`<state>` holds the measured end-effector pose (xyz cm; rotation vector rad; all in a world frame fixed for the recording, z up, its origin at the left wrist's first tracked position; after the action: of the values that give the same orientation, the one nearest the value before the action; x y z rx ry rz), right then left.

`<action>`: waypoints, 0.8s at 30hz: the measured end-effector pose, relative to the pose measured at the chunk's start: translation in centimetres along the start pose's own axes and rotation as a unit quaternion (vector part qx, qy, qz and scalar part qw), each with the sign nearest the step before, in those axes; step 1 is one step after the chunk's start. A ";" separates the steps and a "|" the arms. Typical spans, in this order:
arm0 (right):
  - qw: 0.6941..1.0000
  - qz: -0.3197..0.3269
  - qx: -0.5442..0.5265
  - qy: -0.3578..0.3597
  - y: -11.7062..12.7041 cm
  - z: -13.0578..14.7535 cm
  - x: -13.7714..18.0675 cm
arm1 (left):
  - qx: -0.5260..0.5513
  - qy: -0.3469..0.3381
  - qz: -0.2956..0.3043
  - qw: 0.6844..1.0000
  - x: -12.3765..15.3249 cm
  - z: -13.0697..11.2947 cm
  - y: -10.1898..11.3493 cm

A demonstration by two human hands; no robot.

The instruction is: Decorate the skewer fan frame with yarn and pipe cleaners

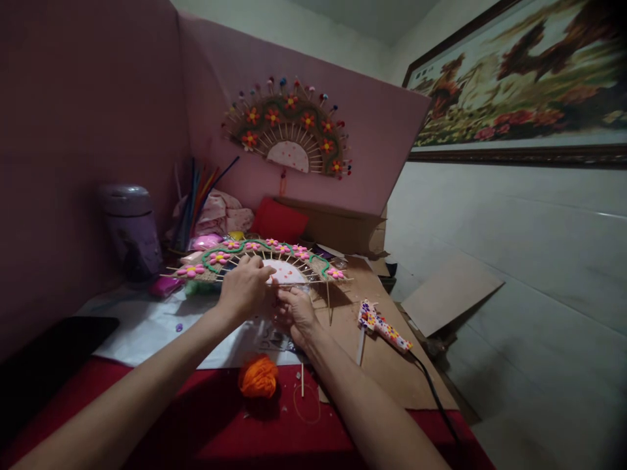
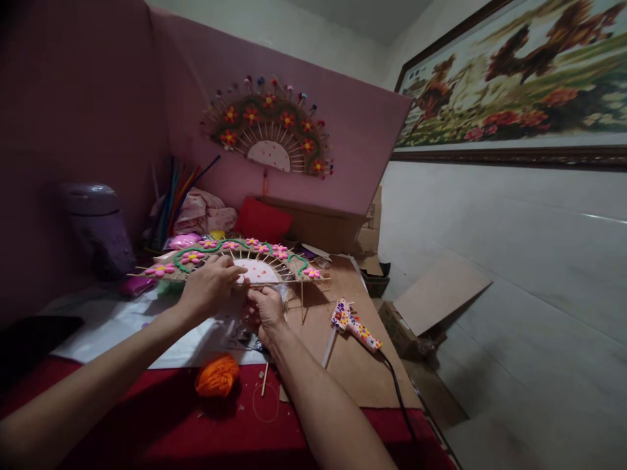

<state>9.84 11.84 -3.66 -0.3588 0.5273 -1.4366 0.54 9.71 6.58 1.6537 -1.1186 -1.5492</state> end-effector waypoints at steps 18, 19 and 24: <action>0.999 -0.015 0.032 0.013 0.2 0.1 0.0 | 0.108 0.003 0.012 0.994 -0.6 0.1 -2.3; 0.999 -0.015 0.032 0.012 0.2 0.1 0.0 | 0.115 0.000 0.007 0.993 -0.5 0.0 -2.4; 1.000 -0.011 0.026 0.005 0.1 0.0 0.1 | 0.176 -0.005 0.001 0.984 -0.2 0.2 -3.1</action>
<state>9.91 11.76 -3.71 -0.3169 0.4939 -1.4704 0.83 11.29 3.96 1.8703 -1.4649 -1.4180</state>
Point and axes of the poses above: each hand's wrist, its own x-axis away from the middle knuckle, its own y-axis out of the back of the hand, z = x × y, the point moved 7 cm from there along -x, towards the middle knuckle, and after that the axes turned 14 degrees about y, right-handed, at the moved point
